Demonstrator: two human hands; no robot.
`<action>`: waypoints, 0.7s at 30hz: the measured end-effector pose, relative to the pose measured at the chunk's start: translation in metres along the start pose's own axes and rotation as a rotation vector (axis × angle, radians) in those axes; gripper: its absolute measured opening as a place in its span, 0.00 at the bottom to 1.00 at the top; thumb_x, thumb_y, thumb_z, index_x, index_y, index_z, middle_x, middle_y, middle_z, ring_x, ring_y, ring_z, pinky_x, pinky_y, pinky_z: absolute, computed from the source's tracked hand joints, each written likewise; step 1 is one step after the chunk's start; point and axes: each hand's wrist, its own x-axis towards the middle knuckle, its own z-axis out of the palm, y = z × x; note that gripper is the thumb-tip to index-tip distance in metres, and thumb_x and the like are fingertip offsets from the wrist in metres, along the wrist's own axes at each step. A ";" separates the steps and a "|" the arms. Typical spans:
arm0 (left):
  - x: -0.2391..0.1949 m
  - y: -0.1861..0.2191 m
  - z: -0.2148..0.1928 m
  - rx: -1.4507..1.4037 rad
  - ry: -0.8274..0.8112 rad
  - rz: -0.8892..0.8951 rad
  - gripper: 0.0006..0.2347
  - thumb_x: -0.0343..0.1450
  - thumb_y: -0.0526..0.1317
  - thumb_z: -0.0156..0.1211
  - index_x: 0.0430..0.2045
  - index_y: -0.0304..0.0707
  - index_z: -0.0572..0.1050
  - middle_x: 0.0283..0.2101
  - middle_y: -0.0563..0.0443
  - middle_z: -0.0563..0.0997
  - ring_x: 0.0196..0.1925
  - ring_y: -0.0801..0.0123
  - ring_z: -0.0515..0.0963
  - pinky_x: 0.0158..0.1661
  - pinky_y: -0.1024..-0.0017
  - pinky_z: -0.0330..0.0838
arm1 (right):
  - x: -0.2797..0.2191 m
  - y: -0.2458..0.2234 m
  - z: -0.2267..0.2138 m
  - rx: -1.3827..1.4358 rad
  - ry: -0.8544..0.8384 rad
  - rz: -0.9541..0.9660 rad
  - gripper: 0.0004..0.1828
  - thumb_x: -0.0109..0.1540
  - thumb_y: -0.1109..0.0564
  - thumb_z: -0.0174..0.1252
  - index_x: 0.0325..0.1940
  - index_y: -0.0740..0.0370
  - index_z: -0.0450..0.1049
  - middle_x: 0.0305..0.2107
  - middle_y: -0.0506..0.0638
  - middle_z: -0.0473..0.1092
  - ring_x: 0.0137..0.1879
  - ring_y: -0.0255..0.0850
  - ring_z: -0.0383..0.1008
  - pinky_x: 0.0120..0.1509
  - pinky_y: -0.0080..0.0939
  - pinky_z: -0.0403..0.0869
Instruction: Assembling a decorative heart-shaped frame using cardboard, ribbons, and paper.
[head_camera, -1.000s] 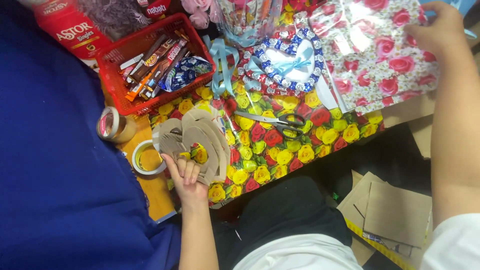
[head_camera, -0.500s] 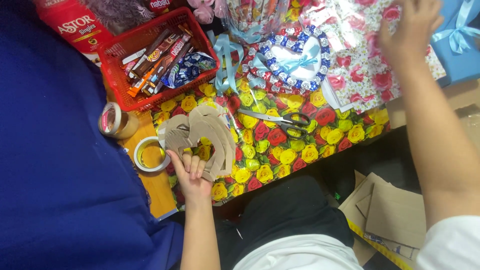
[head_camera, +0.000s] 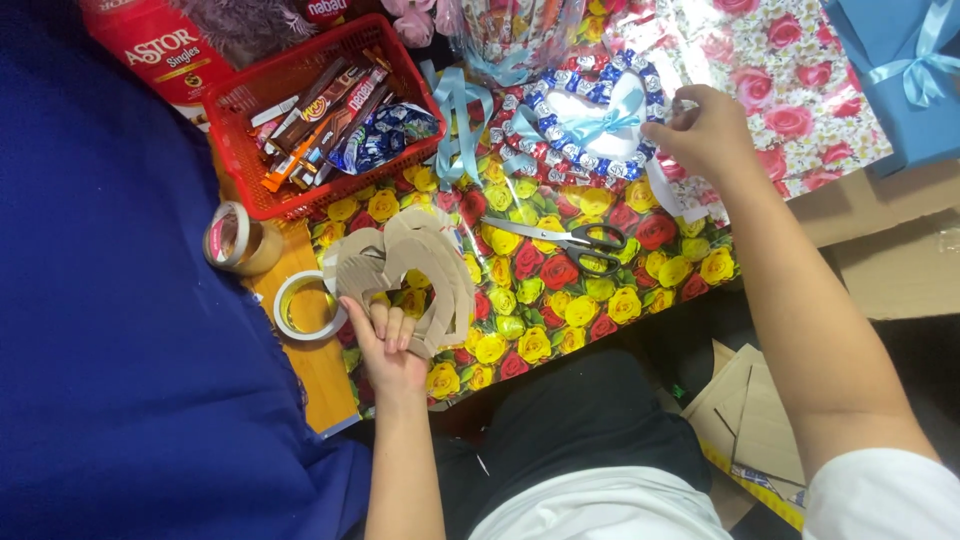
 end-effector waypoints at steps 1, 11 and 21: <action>-0.001 0.000 0.000 -0.001 0.001 0.000 0.25 0.72 0.54 0.47 0.02 0.49 0.57 0.06 0.62 0.53 0.07 0.83 0.54 0.10 0.88 0.48 | -0.001 0.000 -0.001 -0.002 0.000 0.000 0.29 0.62 0.54 0.63 0.63 0.68 0.62 0.33 0.54 0.69 0.34 0.44 0.71 0.31 0.43 0.73; 0.000 0.001 -0.001 0.017 0.011 -0.005 0.24 0.72 0.54 0.47 0.03 0.48 0.57 0.06 0.62 0.54 0.07 0.83 0.54 0.11 0.88 0.49 | 0.011 -0.012 -0.005 0.549 -0.095 0.176 0.17 0.63 0.53 0.57 0.52 0.56 0.61 0.51 0.49 0.66 0.54 0.38 0.70 0.55 0.35 0.71; -0.003 0.004 0.000 0.029 -0.008 -0.026 0.25 0.72 0.57 0.47 0.02 0.48 0.56 0.05 0.61 0.54 0.07 0.82 0.55 0.16 0.90 0.52 | 0.022 -0.019 -0.034 1.108 -0.052 -0.018 0.09 0.68 0.55 0.48 0.51 0.51 0.68 0.42 0.40 0.72 0.48 0.31 0.74 0.57 0.29 0.76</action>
